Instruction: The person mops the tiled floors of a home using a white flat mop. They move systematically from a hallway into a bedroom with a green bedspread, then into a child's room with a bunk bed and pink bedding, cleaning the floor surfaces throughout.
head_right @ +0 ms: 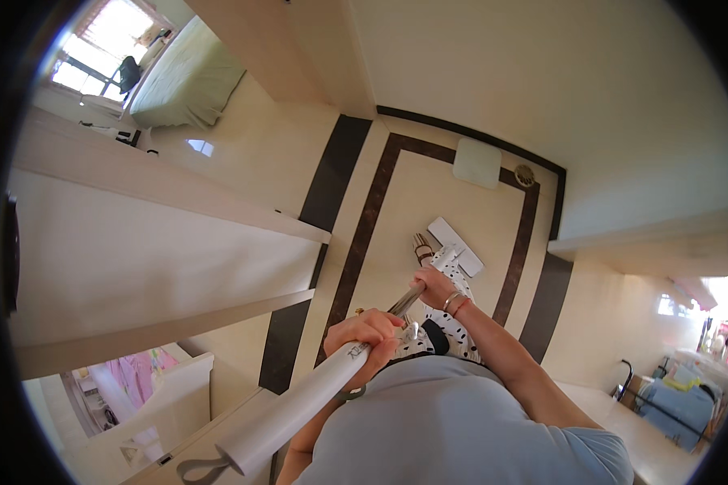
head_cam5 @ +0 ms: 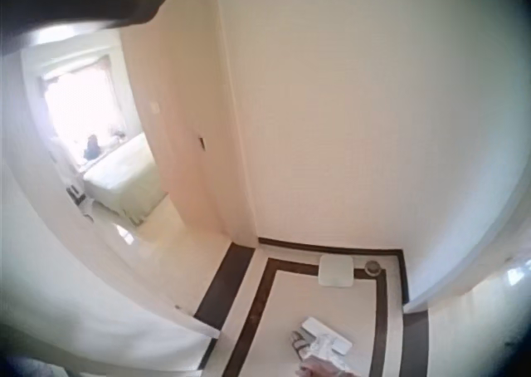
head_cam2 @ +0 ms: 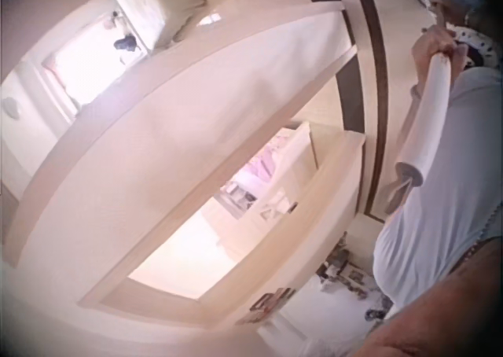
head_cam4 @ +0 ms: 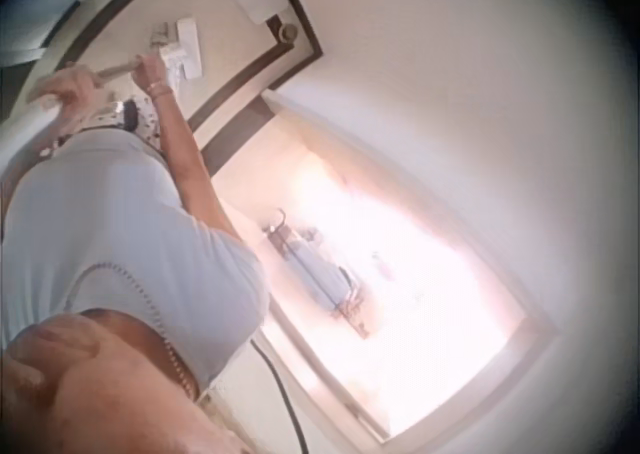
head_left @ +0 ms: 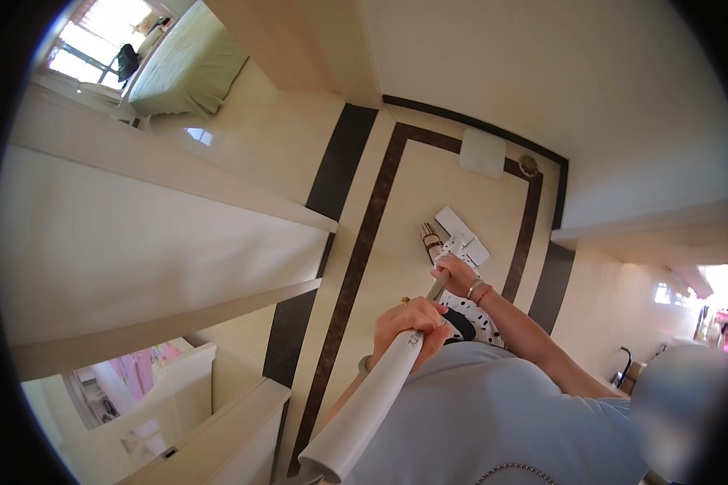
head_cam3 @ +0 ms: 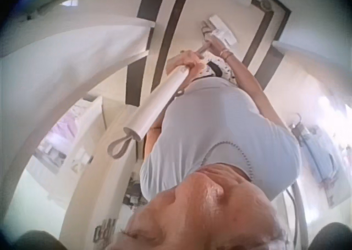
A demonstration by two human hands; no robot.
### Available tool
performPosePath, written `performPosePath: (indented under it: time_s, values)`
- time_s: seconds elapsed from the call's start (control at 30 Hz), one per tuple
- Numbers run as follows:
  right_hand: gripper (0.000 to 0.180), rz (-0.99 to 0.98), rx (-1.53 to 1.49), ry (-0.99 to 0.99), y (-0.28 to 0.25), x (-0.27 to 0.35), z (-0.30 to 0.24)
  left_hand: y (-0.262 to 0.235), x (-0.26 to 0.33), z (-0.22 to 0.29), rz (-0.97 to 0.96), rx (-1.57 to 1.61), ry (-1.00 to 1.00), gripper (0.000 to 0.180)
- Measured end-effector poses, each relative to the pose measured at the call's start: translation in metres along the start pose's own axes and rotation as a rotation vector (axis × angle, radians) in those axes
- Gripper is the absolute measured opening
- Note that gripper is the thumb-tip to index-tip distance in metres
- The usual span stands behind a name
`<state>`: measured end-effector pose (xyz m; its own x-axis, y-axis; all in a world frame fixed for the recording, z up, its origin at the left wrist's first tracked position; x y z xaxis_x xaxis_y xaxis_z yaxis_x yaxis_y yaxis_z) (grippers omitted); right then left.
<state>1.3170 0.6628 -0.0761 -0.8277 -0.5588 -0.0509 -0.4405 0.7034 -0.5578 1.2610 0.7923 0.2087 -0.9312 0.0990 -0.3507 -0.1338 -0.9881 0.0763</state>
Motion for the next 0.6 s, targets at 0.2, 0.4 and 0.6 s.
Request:
performPosePath:
  time_s: [0.2, 0.4, 0.6]
  values:
    - [0.017, -0.13, -0.035, -0.123, 0.007, -0.063, 0.001, -0.009, -0.008, 0.006, 0.161, -0.171, 0.066, 0.019]
    - [0.021, -0.281, -0.015, -0.218, 0.017, -0.126, -0.026, -0.031, -0.015, 0.017, 0.402, -0.204, 0.107, 0.019]
    - [0.02, -0.332, -0.076, -0.293, 0.025, -0.15, -0.045, -0.029, -0.013, 0.027, 0.577, -0.29, 0.136, 0.02]
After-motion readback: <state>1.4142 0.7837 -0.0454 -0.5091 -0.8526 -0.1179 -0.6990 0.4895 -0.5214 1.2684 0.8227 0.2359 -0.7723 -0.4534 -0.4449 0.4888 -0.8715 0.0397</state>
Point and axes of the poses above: each hand's wrist, its own x-axis away from the middle knuckle, its own y-axis out of the palm, z = x × y, the point moved 9 cm from there along -x, towards the middle knuckle, and after that the axes turned 5 degrees about -x, right-handed, at the moved point
